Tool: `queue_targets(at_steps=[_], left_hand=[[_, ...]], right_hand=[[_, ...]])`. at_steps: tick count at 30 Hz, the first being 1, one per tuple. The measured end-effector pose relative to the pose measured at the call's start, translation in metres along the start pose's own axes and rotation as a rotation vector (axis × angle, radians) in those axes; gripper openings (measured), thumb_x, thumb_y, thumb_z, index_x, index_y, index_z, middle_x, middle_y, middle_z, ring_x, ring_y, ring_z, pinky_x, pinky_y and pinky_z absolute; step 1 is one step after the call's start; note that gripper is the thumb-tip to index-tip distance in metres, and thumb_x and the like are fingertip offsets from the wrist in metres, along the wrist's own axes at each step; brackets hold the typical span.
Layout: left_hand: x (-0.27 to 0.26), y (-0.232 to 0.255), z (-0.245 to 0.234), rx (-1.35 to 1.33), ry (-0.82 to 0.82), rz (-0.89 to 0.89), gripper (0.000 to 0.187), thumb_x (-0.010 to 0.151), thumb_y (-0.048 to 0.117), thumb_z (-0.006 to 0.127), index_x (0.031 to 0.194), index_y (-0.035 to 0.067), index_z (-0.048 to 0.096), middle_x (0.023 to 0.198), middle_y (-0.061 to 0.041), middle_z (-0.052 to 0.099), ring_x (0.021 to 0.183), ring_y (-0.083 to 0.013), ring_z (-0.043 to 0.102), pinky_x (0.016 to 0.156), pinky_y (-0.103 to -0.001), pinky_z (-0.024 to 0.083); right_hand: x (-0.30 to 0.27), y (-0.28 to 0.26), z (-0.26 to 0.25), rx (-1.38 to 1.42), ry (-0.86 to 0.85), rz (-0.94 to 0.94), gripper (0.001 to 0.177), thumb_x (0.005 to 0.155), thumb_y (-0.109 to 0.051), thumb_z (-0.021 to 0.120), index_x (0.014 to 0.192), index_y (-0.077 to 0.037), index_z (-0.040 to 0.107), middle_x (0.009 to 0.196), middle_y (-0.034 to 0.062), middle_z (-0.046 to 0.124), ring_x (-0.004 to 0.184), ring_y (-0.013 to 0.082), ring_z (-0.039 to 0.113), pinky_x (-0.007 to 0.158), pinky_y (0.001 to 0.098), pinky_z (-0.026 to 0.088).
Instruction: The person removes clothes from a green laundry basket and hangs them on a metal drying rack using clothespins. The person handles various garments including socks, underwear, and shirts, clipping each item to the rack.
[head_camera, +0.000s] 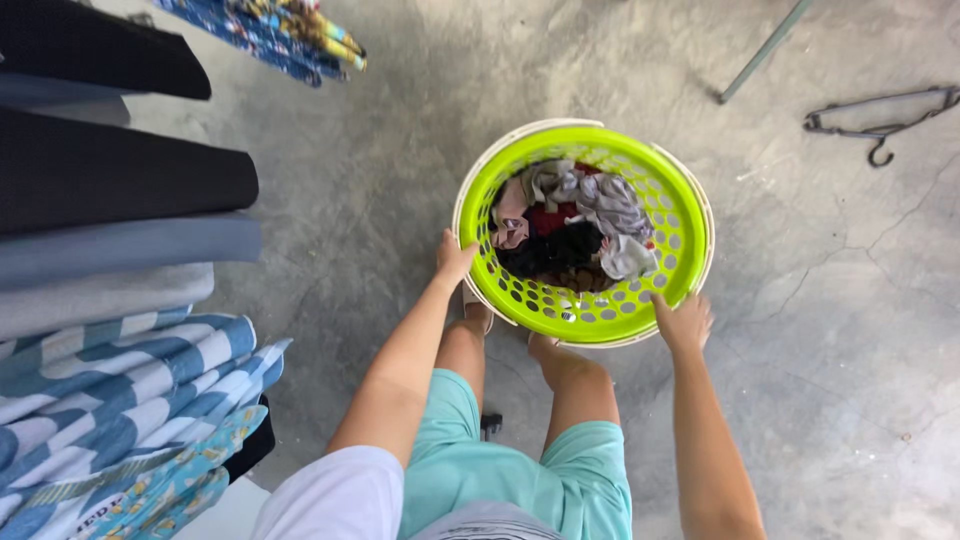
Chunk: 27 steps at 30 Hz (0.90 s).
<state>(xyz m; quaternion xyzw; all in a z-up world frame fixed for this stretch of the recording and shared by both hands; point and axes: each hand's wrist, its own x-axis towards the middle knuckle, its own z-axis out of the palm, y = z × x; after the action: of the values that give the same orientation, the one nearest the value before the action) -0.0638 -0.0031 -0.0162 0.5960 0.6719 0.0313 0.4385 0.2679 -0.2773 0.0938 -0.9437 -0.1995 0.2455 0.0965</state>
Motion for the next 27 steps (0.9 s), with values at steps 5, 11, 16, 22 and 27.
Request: queue_targets(at_steps=[5,11,16,22,27], left_hand=[[-0.018,-0.012,0.001,-0.035,0.102,0.088,0.073,0.083,0.022,0.083,0.140,0.000,0.042,0.128,-0.026,0.063,0.122,-0.0427,0.060,0.108,-0.050,0.043],[-0.064,0.025,-0.025,0.036,0.381,0.419,0.085,0.080,0.007,0.081,0.150,0.007,0.033,0.148,-0.022,0.037,0.137,-0.0442,0.036,0.114,-0.058,0.029],[-0.090,0.039,-0.041,-0.004,0.413,0.524,0.070,0.082,0.001,0.077,0.142,0.010,0.043,0.146,-0.019,0.040,0.136,-0.0429,0.037,0.115,-0.055,0.030],[-0.121,0.075,-0.048,-0.191,0.297,0.588,0.040,0.094,0.009,0.073,0.132,0.012,0.059,0.130,-0.011,0.059,0.128,-0.0330,0.054,0.112,-0.047,0.043],[-0.158,0.178,-0.058,-0.963,-0.532,-0.079,0.039,0.103,0.037,0.057,0.129,0.009,0.065,0.114,-0.005,0.069,0.103,-0.0181,0.068,0.087,-0.036,0.053]], right_hand=[[0.070,-0.085,0.100,0.124,0.193,-0.513,0.026,0.093,-0.027,0.067,0.104,-0.006,0.076,0.103,0.0183,0.074,0.103,0.0385,0.067,0.095,0.0473,0.050],[0.074,-0.181,0.286,0.594,-0.762,-0.299,0.028,0.088,-0.008,0.064,0.113,-0.006,0.077,0.108,0.0090,0.076,0.097,0.0181,0.069,0.088,0.0322,0.051],[0.045,-0.182,0.316,0.566,-0.179,-0.335,0.018,0.090,-0.018,0.072,0.098,-0.003,0.079,0.099,0.0089,0.075,0.089,0.0186,0.069,0.083,0.0352,0.054],[0.022,-0.162,0.125,1.388,-0.610,-0.015,0.012,0.098,-0.012,0.073,0.092,-0.003,0.068,0.089,0.0051,0.071,0.082,0.0143,0.064,0.075,0.0290,0.052],[-0.041,-0.192,-0.062,1.540,-0.774,-0.050,0.007,0.097,-0.007,0.064,0.105,-0.006,0.063,0.098,0.0038,0.072,0.088,0.0114,0.068,0.076,0.0252,0.056]])
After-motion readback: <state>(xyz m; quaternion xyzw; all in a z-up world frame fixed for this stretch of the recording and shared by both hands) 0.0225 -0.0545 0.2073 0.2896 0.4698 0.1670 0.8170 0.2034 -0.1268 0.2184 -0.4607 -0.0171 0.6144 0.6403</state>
